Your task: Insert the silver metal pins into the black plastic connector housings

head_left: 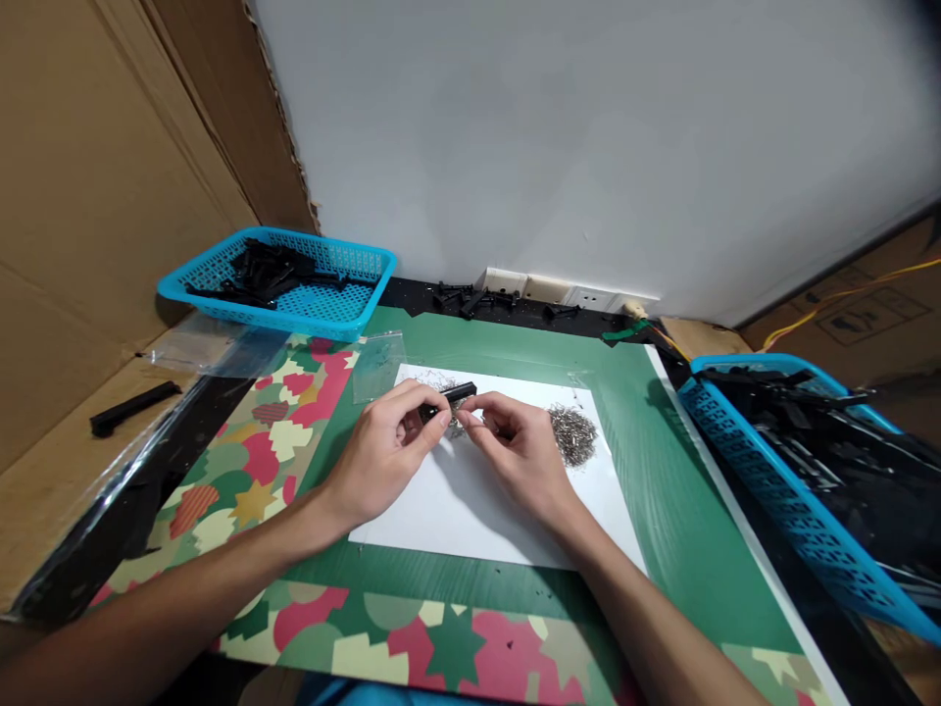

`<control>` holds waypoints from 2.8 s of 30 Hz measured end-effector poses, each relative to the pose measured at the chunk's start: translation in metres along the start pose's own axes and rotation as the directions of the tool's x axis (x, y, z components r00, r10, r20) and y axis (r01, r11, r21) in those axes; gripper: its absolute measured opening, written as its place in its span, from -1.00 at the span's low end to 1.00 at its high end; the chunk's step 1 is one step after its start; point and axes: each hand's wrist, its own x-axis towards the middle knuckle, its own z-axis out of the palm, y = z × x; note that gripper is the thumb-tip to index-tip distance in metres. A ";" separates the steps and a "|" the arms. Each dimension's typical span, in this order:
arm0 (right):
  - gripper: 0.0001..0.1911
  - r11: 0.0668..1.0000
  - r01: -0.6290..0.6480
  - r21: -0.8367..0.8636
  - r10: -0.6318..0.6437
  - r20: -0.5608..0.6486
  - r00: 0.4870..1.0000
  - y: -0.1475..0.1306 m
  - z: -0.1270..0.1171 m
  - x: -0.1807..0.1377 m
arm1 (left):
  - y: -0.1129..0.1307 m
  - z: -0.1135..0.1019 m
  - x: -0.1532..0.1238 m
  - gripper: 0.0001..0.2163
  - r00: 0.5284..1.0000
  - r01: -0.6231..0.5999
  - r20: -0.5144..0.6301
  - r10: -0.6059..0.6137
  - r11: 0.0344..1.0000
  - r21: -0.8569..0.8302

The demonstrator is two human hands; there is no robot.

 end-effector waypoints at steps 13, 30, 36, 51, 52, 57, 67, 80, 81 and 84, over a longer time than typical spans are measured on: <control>-0.82 0.997 0.051 -0.060 -0.051 -0.004 0.999 0.002 0.002 -0.001 | 0.003 -0.002 0.001 -0.82 1.000 0.014 0.009 -0.014 1.000 -0.019; -0.73 0.986 -0.048 0.161 0.048 0.006 0.999 0.002 0.000 0.003 | 0.001 0.003 -0.006 -0.87 0.995 -0.099 0.002 0.099 0.989 0.113; -0.76 0.993 -0.038 0.113 0.047 -0.077 0.996 -0.006 0.004 0.001 | 0.001 0.002 -0.007 -0.85 0.990 -0.137 0.017 0.137 0.963 0.234; -0.75 0.991 -0.118 -0.069 0.105 -0.171 0.980 0.003 -0.004 0.006 | -0.001 0.001 -0.005 -0.86 0.995 -0.101 0.013 0.100 0.967 0.234; -0.73 0.978 -0.119 -0.174 0.086 -0.182 0.979 0.005 -0.006 0.006 | 0.000 0.000 -0.003 -0.85 0.997 -0.078 -0.010 0.081 0.981 0.178; -0.79 0.955 -0.074 -0.287 0.032 -0.148 0.988 0.013 -0.012 0.007 | 0.001 -0.002 0.000 -0.82 0.999 0.011 -0.035 -0.013 0.998 -0.062; -0.82 0.995 0.041 0.087 -0.037 -0.051 0.998 -0.007 -0.004 -0.001 | 0.007 -0.002 0.000 -0.82 0.996 0.076 0.064 -0.063 0.973 -0.220; -0.91 0.991 0.050 0.124 -0.051 0.000 0.999 -0.013 -0.008 -0.003 | 0.007 -0.003 0.000 -0.72 0.991 0.061 0.130 -0.029 0.968 -0.245; -0.92 0.992 0.056 0.115 -0.056 -0.008 0.998 -0.014 -0.008 -0.002 | 0.007 -0.002 0.000 -0.73 0.990 0.066 0.141 -0.031 0.964 -0.258; -0.92 0.993 0.074 0.090 -0.071 -0.034 0.997 -0.013 -0.007 -0.001 | 0.006 -0.001 0.001 -0.75 0.985 0.080 0.167 -0.031 0.954 -0.291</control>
